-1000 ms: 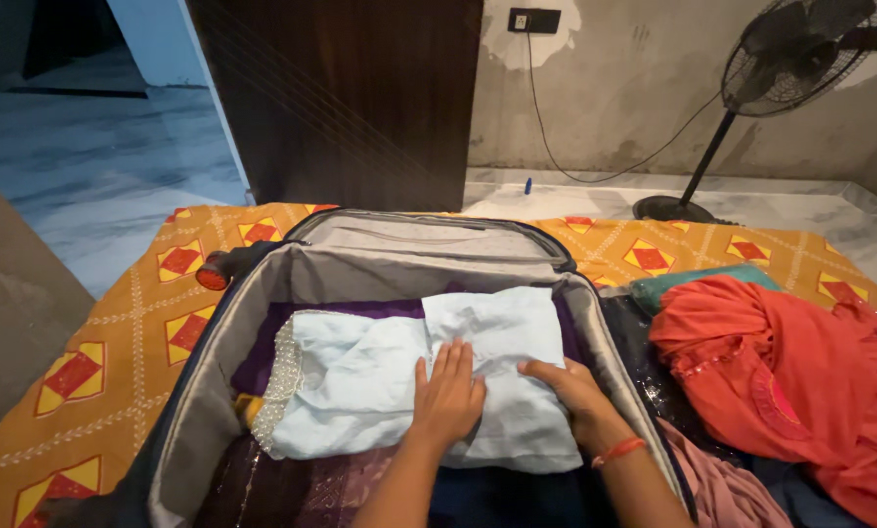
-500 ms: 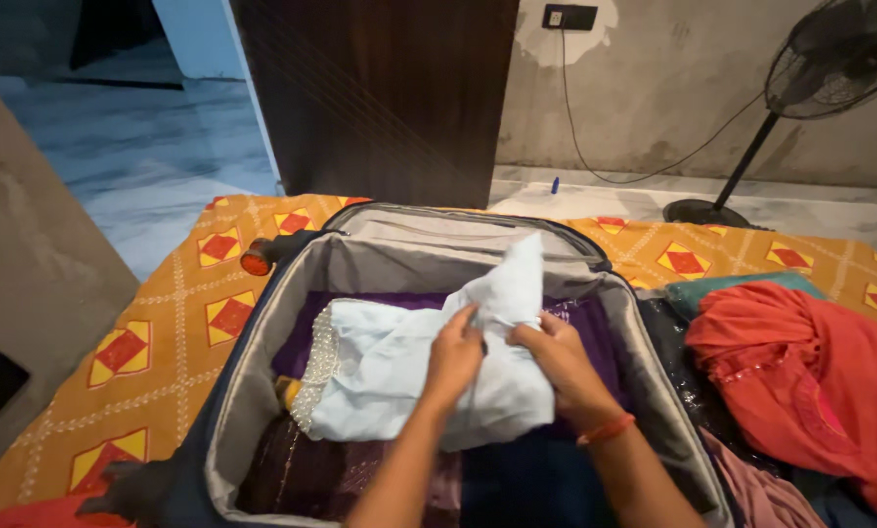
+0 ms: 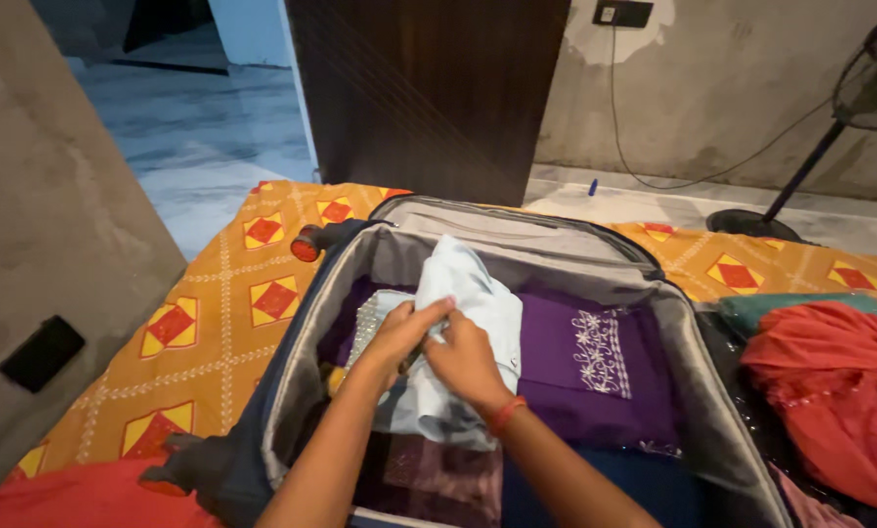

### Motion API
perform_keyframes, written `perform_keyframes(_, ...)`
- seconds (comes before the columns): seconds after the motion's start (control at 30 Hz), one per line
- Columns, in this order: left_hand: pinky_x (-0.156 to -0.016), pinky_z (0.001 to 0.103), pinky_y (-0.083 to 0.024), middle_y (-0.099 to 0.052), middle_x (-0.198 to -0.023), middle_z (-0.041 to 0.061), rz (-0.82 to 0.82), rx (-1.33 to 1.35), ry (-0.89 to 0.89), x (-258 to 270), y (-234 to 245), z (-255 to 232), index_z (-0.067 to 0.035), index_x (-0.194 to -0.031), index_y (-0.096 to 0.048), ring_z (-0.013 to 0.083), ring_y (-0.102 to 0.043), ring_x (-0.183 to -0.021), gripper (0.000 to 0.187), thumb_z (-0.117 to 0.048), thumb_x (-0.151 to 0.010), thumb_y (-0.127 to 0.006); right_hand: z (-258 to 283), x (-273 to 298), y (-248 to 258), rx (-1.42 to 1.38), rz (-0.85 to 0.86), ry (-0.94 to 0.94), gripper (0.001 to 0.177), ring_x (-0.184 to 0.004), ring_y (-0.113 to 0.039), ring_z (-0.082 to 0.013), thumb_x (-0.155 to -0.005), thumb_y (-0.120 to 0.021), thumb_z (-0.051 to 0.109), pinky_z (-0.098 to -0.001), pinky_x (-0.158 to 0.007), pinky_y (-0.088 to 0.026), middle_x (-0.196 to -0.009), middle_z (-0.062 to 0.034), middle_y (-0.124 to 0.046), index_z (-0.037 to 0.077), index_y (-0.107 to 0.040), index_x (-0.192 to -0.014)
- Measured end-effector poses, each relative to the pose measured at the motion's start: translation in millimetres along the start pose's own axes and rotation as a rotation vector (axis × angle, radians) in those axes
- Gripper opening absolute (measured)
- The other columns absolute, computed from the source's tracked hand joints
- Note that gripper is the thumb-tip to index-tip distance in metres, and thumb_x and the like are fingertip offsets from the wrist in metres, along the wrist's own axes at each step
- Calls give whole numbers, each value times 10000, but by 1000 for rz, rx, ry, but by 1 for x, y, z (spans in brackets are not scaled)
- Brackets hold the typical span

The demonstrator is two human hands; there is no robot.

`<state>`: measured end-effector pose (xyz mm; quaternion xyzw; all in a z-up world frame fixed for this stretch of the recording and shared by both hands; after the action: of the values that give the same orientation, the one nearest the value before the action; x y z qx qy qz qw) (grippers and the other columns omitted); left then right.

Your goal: The person folds a purple embroidered garment and places it into an open suitcase. They then fold a light blue garment and place it on top of the purple one inside the suitcase.

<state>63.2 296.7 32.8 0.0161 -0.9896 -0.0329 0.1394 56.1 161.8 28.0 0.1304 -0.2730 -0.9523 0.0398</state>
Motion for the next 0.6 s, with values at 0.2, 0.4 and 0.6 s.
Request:
perform_keyframes(0.2, -656, 340, -496, -687, -849, 66, -161, 111, -58, -63, 28, 68, -2, -1021, -717, 172, -623, -743, 331, -249, -812, -649, 5, 4, -43, -7, 127, 95, 459, -810, -703, -304, -822, -687, 180, -388, -719, -546, -872, -209, -723, -51, -626, -1213)
perform_keyframes(0.4, -647, 378, -470, -653, -852, 85, -303, 210, -47, -100, 58, 125, 1, -1031, -705, 202, -586, -753, 275, -113, -793, -627, -20, 5, -42, -213, 83, 42, 389, -764, -709, -175, -843, -718, 215, -324, -706, -569, -876, -97, -754, -5, -698, -1163)
perform_keyframes(0.6, -832, 397, -528, -747, -1023, 154, -512, -55, -94, -93, 65, 123, -8, -1107, -708, 256, -695, -965, 330, -199, -839, -682, -75, -3, 2, -27, -402, -103, 397, -762, -678, -270, -806, -734, 252, -374, -673, -543, -961, -156, -674, -37, -721, -1078)
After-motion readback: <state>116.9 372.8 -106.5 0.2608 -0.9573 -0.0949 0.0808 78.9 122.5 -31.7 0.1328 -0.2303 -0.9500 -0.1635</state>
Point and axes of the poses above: each hand's wrist, its own x-axis away from the middle knuckle, its own y-axis out of the back of the hand, z = x × y, the point moved 2 cm from there along -x, towards the middle knuckle
